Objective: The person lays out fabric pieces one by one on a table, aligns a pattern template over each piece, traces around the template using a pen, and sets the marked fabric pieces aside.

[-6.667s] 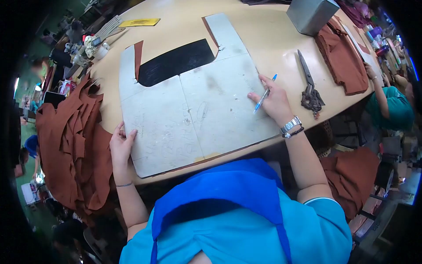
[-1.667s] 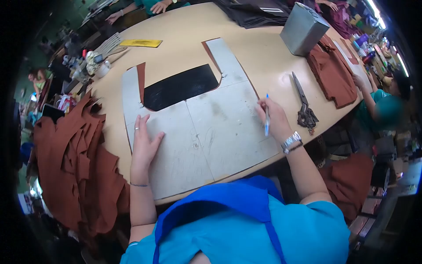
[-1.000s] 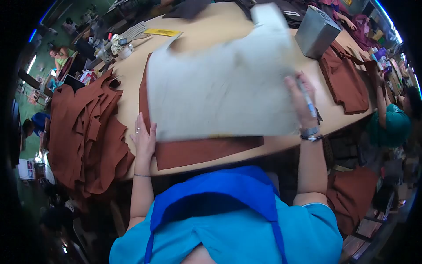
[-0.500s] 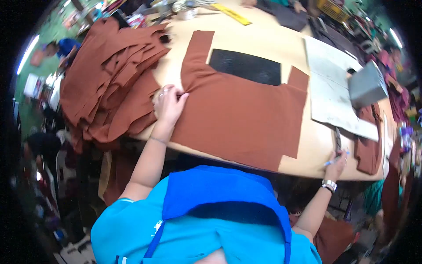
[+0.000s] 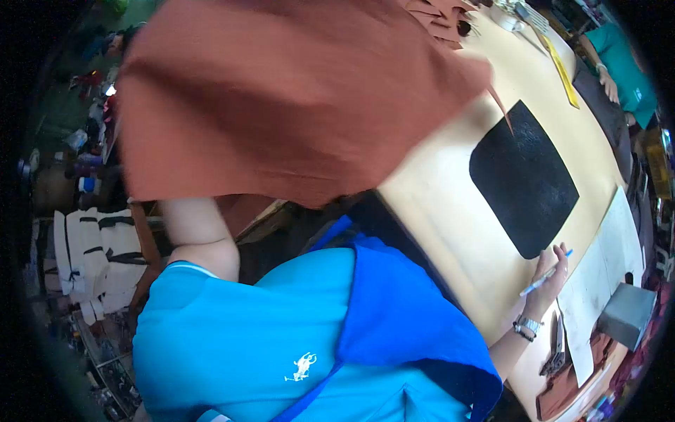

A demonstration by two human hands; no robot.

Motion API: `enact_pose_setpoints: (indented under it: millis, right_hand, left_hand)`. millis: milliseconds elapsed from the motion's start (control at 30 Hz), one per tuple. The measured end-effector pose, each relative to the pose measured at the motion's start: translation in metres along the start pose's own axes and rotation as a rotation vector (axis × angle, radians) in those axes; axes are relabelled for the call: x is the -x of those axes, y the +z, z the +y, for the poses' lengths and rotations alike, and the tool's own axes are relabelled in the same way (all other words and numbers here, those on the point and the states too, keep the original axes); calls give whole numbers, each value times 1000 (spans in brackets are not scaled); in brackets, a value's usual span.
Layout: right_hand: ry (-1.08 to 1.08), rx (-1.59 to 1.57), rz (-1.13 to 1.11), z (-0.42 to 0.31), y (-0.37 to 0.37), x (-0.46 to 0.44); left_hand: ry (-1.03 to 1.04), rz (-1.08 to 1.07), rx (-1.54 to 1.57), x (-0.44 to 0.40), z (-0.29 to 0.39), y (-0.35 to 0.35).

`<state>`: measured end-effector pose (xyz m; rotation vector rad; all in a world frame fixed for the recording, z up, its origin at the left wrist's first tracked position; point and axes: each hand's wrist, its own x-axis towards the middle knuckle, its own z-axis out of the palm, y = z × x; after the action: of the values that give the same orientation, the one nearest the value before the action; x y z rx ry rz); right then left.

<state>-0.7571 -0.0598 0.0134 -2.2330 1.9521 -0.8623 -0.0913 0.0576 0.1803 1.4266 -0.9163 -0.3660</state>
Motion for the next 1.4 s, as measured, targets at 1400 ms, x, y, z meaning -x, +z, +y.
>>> enact_pose_setpoints:
  millis: [1400]
  right_hand:
    - [67,-52,-42,-15,26,0]
  left_hand:
    - [-633,580,-1155,122,-280,-223]
